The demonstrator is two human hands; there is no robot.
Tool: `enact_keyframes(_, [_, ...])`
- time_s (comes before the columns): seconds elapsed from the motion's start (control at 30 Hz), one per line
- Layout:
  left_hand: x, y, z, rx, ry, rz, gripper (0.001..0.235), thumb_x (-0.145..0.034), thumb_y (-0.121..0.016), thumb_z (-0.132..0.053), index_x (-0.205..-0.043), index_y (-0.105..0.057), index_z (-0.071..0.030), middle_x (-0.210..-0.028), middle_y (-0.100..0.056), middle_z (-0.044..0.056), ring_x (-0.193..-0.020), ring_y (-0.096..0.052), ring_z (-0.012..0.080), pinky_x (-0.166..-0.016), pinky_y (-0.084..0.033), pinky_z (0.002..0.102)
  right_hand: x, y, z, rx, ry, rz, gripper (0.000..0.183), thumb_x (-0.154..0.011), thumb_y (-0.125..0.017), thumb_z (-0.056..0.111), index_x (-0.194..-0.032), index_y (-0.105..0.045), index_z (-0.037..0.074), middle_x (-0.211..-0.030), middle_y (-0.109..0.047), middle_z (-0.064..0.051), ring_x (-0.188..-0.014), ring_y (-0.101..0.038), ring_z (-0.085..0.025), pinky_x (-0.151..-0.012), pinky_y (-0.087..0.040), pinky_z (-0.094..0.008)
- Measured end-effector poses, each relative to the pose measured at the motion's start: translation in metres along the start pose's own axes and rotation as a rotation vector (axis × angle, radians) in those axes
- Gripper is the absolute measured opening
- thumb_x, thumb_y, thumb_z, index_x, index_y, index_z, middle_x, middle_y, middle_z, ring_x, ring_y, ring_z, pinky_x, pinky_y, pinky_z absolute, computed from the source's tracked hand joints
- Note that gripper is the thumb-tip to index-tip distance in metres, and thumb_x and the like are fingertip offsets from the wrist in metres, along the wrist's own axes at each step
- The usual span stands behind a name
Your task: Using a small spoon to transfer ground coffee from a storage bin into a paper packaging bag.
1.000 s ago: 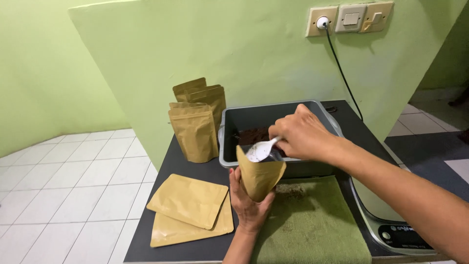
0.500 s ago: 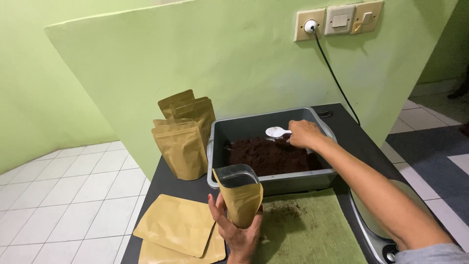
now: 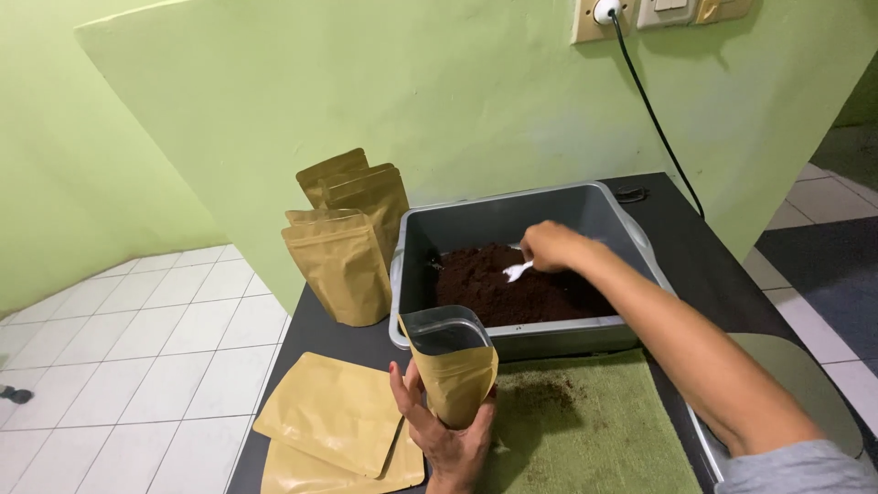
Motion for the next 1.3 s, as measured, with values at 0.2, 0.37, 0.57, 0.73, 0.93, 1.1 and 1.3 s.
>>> enact_keyframes(0.2, [0.003, 0.0, 0.006, 0.017, -0.041, 0.005, 0.121, -0.072, -0.083, -0.043, -0.16, -0.012, -0.001, -0.142, -0.056, 0.024, -0.131, -0.059, 0.0347, -0.107, -0.047, 0.044, 0.022, 0.027, -0.035, 0.2, -0.167, -0.172, 0.016, -0.085, -0.064, -0.009, -0.096, -0.069, 0.001, -0.096, -0.071, -0.018, -0.092, -0.071, -0.035, -0.079, -0.056, -0.045])
enact_keyframes(0.37, [0.001, -0.002, 0.003, 0.072, -0.032, 0.0, 0.121, -0.069, -0.087, -0.029, -0.16, -0.013, 0.0, -0.142, -0.055, 0.024, -0.131, -0.059, 0.0343, -0.108, -0.046, 0.045, 0.012, 0.003, -0.027, 0.114, -0.124, -0.117, 0.019, -0.085, -0.054, -0.014, -0.088, -0.068, -0.001, -0.091, -0.069, -0.017, -0.085, -0.068, -0.033, -0.081, -0.054, -0.044])
enact_keyframes(0.57, [-0.001, -0.001, 0.001, 0.058, -0.05, -0.003, 0.119, -0.07, -0.086, -0.028, -0.16, -0.014, 0.001, -0.141, -0.056, 0.025, -0.13, -0.059, 0.0356, -0.106, -0.048, 0.045, -0.012, -0.021, -0.005, -0.117, -0.067, -0.046, 0.022, -0.09, -0.054, 0.001, -0.085, -0.074, 0.007, -0.092, -0.072, -0.014, -0.08, -0.066, -0.031, -0.068, -0.05, -0.041])
enact_keyframes(0.73, [-0.001, -0.001, 0.006, 0.06, -0.017, -0.008, 0.122, -0.067, -0.088, -0.03, -0.16, -0.015, 0.0, -0.141, -0.057, 0.023, -0.129, -0.06, 0.0328, -0.106, -0.049, 0.042, -0.009, -0.012, -0.013, -0.337, -0.071, -0.076, 0.03, -0.084, -0.057, -0.004, -0.083, -0.082, 0.012, -0.096, -0.081, -0.008, -0.089, -0.072, -0.023, -0.073, -0.054, -0.039])
enact_keyframes(0.93, [-0.003, -0.002, -0.001, -0.006, -0.015, -0.008, 0.128, -0.062, -0.094, -0.031, -0.159, -0.016, -0.003, -0.134, -0.064, 0.02, -0.118, -0.067, 0.0292, -0.099, -0.052, 0.037, 0.046, 0.036, -0.008, -0.447, -0.049, -0.203, 0.035, -0.086, -0.053, -0.011, -0.09, -0.082, 0.007, -0.097, -0.079, -0.01, -0.085, -0.069, -0.023, -0.069, -0.054, -0.038])
enact_keyframes(1.1, [-0.002, -0.002, 0.003, -0.019, -0.028, 0.006, 0.129, -0.064, -0.095, -0.043, -0.159, -0.017, -0.004, -0.139, -0.064, 0.02, -0.125, -0.067, 0.0255, -0.104, -0.052, 0.033, 0.076, 0.064, -0.007, -0.367, -0.068, -0.294, 0.017, -0.091, -0.068, 0.009, -0.095, -0.083, 0.014, -0.101, -0.08, -0.006, -0.094, -0.072, -0.023, -0.075, -0.054, -0.04])
enact_keyframes(1.3, [-0.009, 0.001, -0.009, -0.027, -0.133, -0.022, 0.121, -0.071, -0.09, -0.05, -0.157, -0.022, 0.0, -0.133, -0.067, 0.019, -0.12, -0.07, 0.0307, -0.099, -0.057, 0.04, 0.098, 0.091, -0.01, -0.309, -0.026, -0.333, 0.012, -0.09, -0.075, 0.015, -0.098, -0.084, 0.016, -0.1, -0.081, -0.004, -0.094, -0.071, -0.019, -0.077, -0.055, -0.036])
Point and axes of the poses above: each hand's wrist, its own x-axis away from the middle knuckle, its own y-axis out of the back of the hand, z = x × y, the point moved 5 cm from there along -x, towards the middle knuckle
